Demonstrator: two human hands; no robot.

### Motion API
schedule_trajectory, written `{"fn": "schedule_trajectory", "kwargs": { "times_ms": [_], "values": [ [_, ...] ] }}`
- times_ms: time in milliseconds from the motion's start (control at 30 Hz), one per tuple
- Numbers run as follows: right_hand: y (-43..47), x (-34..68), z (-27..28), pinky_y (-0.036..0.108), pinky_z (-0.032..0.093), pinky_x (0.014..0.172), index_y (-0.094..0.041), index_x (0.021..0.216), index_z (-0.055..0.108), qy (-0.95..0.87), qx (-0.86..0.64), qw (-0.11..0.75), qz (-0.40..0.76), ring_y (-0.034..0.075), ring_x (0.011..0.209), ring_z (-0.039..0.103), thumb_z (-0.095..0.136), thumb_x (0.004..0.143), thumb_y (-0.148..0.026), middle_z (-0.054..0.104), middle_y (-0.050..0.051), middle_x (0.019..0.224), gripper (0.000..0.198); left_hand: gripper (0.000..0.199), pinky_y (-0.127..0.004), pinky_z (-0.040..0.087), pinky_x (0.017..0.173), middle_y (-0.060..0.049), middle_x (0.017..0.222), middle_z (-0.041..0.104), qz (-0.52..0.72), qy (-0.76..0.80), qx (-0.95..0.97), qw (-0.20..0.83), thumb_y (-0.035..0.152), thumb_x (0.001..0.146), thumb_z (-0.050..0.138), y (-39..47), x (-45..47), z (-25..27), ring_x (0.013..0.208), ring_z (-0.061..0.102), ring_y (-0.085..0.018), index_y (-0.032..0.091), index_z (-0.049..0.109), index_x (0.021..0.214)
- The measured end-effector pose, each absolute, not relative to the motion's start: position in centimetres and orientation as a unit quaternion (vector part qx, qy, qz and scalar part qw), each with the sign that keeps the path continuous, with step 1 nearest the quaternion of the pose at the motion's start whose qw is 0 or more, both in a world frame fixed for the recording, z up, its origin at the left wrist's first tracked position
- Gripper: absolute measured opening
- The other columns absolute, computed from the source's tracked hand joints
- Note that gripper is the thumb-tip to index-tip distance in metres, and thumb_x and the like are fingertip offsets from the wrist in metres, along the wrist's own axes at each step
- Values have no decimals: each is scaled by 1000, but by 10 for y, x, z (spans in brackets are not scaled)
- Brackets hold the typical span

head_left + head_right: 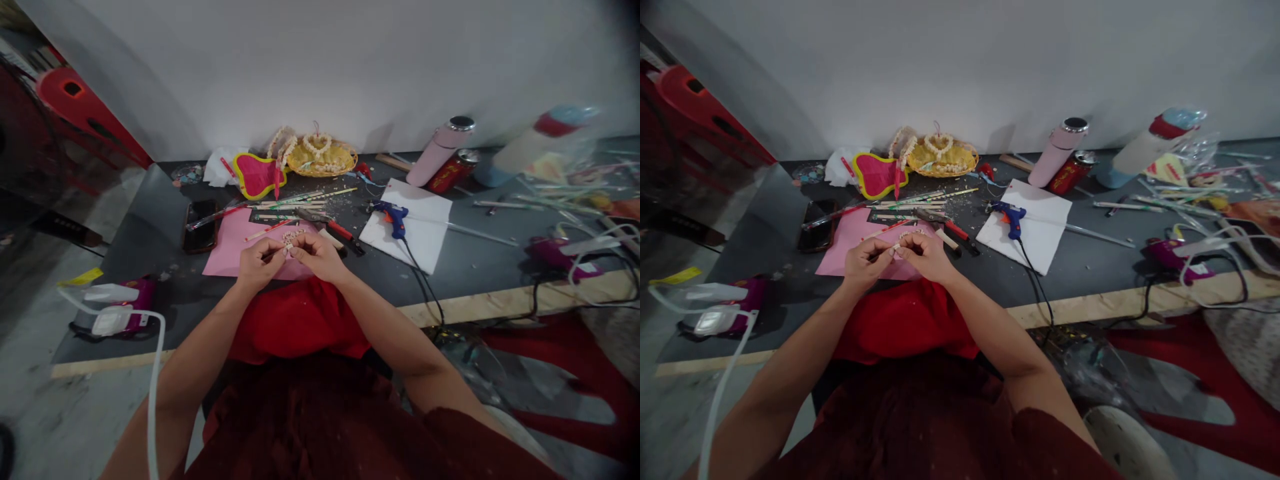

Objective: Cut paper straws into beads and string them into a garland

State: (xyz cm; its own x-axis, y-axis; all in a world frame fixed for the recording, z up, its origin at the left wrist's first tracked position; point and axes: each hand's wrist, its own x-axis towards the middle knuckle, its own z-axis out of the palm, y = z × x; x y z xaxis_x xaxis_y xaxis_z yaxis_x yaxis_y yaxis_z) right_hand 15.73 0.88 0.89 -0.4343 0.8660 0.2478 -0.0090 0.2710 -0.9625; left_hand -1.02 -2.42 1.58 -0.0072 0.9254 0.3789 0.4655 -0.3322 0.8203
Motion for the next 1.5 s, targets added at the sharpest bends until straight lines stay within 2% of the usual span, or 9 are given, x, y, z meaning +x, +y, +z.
{"fn": "schedule_trajectory", "kwargs": {
  "times_ms": [367, 533, 1133, 1267, 1500],
  "values": [
    [8, 157, 11, 24, 37, 57, -18, 79, 58, -676, -320, 424, 510, 9, 62, 43, 62, 82, -45, 52, -2, 71, 27, 9, -18, 42, 49, 0, 65, 67, 477, 518, 665, 248, 21, 77, 60, -24, -12, 10, 53, 56, -8, 16, 68, 80],
    [9, 156, 12, 24, 35, 55, -18, 78, 57, -671, -316, 429, 516, 9, 60, 41, 63, 80, -45, 51, -2, 70, 28, 11, -19, 45, 54, -1, 70, 69, 474, 516, 665, 259, 23, 79, 60, -22, -15, 3, 58, 60, -10, 16, 68, 83],
    [12, 157, 3, 25, 40, 63, -18, 83, 61, -674, -309, 426, 518, 11, 68, 49, 61, 83, -40, 56, 0, 77, 22, 12, -20, 46, 55, -1, 72, 69, 465, 529, 668, 240, 25, 79, 60, -23, -14, 4, 59, 61, -10, 17, 68, 84],
    [12, 156, 3, 27, 42, 66, -19, 85, 61, -668, -307, 428, 526, 12, 71, 51, 62, 82, -43, 58, 1, 79, 24, 13, -20, 47, 56, -1, 73, 70, 464, 528, 667, 247, 26, 79, 60, -22, -13, 4, 61, 62, -10, 17, 68, 85],
    [11, 157, 6, 25, 41, 63, -19, 84, 60, -670, -318, 419, 523, 11, 69, 49, 62, 81, -47, 58, 0, 78, 28, 12, -18, 46, 55, -1, 72, 69, 462, 527, 670, 244, 25, 80, 60, -23, -13, 5, 59, 61, -9, 17, 67, 84]
  ]
}}
